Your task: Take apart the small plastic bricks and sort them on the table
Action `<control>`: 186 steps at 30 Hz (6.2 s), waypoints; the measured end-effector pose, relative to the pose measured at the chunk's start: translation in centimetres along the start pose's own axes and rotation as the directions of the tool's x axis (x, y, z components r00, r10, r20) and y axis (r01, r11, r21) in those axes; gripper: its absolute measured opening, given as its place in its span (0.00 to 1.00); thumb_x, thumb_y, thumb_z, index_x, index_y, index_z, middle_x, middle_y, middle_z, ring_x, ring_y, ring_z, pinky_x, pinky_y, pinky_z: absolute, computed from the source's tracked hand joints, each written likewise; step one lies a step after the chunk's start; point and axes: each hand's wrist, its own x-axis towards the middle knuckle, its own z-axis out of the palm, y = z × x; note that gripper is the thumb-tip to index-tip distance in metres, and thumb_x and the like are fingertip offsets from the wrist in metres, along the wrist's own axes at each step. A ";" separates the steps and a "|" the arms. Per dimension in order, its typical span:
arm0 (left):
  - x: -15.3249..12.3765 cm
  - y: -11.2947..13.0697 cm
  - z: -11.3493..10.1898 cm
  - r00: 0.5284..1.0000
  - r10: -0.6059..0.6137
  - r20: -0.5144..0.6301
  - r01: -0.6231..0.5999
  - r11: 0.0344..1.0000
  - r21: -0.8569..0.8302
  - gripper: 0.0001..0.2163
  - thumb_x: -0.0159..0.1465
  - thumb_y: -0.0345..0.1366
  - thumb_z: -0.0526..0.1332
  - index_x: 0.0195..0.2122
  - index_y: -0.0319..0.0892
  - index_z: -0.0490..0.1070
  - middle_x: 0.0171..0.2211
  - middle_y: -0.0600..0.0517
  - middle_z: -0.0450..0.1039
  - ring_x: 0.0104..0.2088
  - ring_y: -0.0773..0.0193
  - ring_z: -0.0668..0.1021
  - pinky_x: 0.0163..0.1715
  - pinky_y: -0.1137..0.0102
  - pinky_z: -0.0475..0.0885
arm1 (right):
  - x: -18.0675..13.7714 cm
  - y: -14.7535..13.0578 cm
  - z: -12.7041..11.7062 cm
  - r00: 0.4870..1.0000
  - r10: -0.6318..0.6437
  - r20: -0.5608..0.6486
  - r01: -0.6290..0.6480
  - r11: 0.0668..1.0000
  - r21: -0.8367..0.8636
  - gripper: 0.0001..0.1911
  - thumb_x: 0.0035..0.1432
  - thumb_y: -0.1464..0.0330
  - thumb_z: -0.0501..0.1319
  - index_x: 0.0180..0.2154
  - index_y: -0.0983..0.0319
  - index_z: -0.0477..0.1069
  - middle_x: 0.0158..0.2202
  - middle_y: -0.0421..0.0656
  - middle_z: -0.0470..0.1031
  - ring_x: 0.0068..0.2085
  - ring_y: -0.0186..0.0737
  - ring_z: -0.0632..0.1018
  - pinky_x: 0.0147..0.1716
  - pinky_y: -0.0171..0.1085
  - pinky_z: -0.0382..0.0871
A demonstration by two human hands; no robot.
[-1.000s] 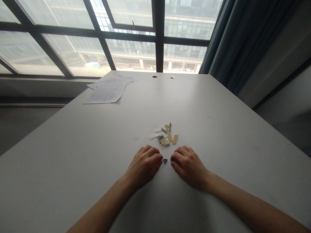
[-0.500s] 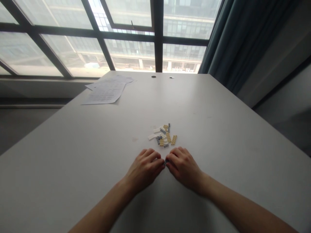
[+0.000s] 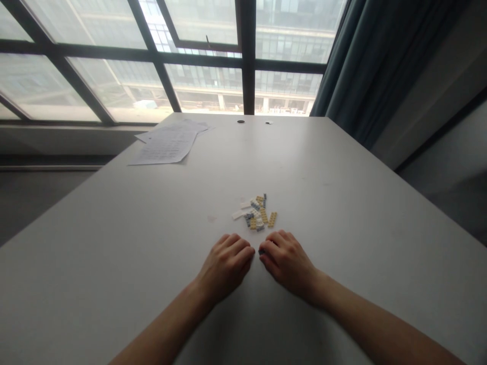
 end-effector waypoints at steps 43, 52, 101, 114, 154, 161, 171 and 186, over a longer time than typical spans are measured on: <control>0.1 -0.3 -0.2 0.970 -0.221 0.103 0.230 0.969 -0.089 0.04 0.62 0.35 0.59 0.35 0.44 0.73 0.34 0.50 0.72 0.38 0.59 0.71 0.41 0.64 0.67 | 0.2 0.0 0.3 0.998 0.034 -0.043 -0.033 0.999 0.034 0.03 0.61 0.71 0.59 0.34 0.62 0.71 0.36 0.43 0.72 0.40 0.42 0.69 0.44 0.40 0.62; -0.1 -0.4 0.1 0.969 -0.224 0.107 0.232 0.970 -0.071 0.08 0.61 0.39 0.61 0.40 0.44 0.73 0.36 0.49 0.72 0.39 0.57 0.71 0.42 0.62 0.67 | 0.1 -0.1 0.5 0.996 0.053 -0.069 -0.048 0.996 0.077 0.03 0.60 0.71 0.59 0.35 0.62 0.71 0.36 0.43 0.72 0.40 0.41 0.69 0.44 0.40 0.62; -0.5 -2.9 -1.0 0.974 -0.208 0.089 0.215 0.974 -0.068 0.06 0.63 0.37 0.60 0.37 0.44 0.75 0.35 0.49 0.73 0.38 0.60 0.72 0.41 0.65 0.69 | 0.1 0.4 0.2 0.986 0.133 -0.100 -0.111 0.973 0.201 0.02 0.58 0.71 0.60 0.35 0.61 0.72 0.36 0.43 0.72 0.39 0.40 0.71 0.42 0.39 0.64; -0.4 -2.8 -1.0 0.972 -0.213 0.103 0.219 0.975 -0.051 0.06 0.62 0.37 0.61 0.38 0.45 0.75 0.36 0.49 0.73 0.39 0.59 0.72 0.42 0.64 0.68 | 0.2 0.4 0.2 0.988 0.122 -0.096 -0.103 0.977 0.186 0.02 0.59 0.71 0.60 0.34 0.61 0.72 0.35 0.43 0.73 0.39 0.40 0.71 0.43 0.39 0.64; -0.4 -2.8 -0.8 0.973 -0.205 0.108 0.211 0.976 -0.049 0.07 0.63 0.38 0.60 0.39 0.45 0.75 0.37 0.49 0.73 0.39 0.59 0.72 0.42 0.63 0.68 | 0.1 0.5 0.4 0.989 0.113 -0.091 -0.096 0.980 0.173 0.02 0.59 0.70 0.60 0.34 0.61 0.72 0.36 0.43 0.73 0.40 0.40 0.70 0.43 0.39 0.62; -0.3 -2.6 -1.0 0.974 -0.201 0.102 0.207 0.977 -0.052 0.07 0.62 0.38 0.60 0.40 0.45 0.74 0.36 0.49 0.73 0.39 0.58 0.72 0.42 0.63 0.68 | 0.2 0.4 0.3 0.991 0.108 -0.083 -0.093 0.981 0.168 0.03 0.59 0.69 0.60 0.34 0.61 0.72 0.35 0.43 0.73 0.39 0.40 0.70 0.43 0.39 0.62; -0.3 -2.7 -0.9 0.973 -0.204 0.110 0.209 0.977 -0.042 0.07 0.63 0.38 0.60 0.39 0.45 0.74 0.36 0.50 0.73 0.39 0.59 0.72 0.42 0.63 0.68 | 0.2 0.3 0.3 0.992 0.094 -0.080 -0.080 0.984 0.160 0.04 0.60 0.69 0.59 0.34 0.62 0.72 0.36 0.43 0.73 0.40 0.40 0.70 0.44 0.39 0.62; -0.4 -2.8 -0.9 0.978 -0.183 0.098 0.185 0.982 -0.021 0.07 0.63 0.38 0.59 0.39 0.45 0.74 0.36 0.50 0.72 0.38 0.59 0.72 0.41 0.63 0.68 | 0.2 0.2 0.4 0.994 0.081 -0.075 -0.071 0.990 0.126 0.04 0.60 0.68 0.60 0.35 0.61 0.72 0.36 0.43 0.73 0.39 0.40 0.70 0.44 0.40 0.62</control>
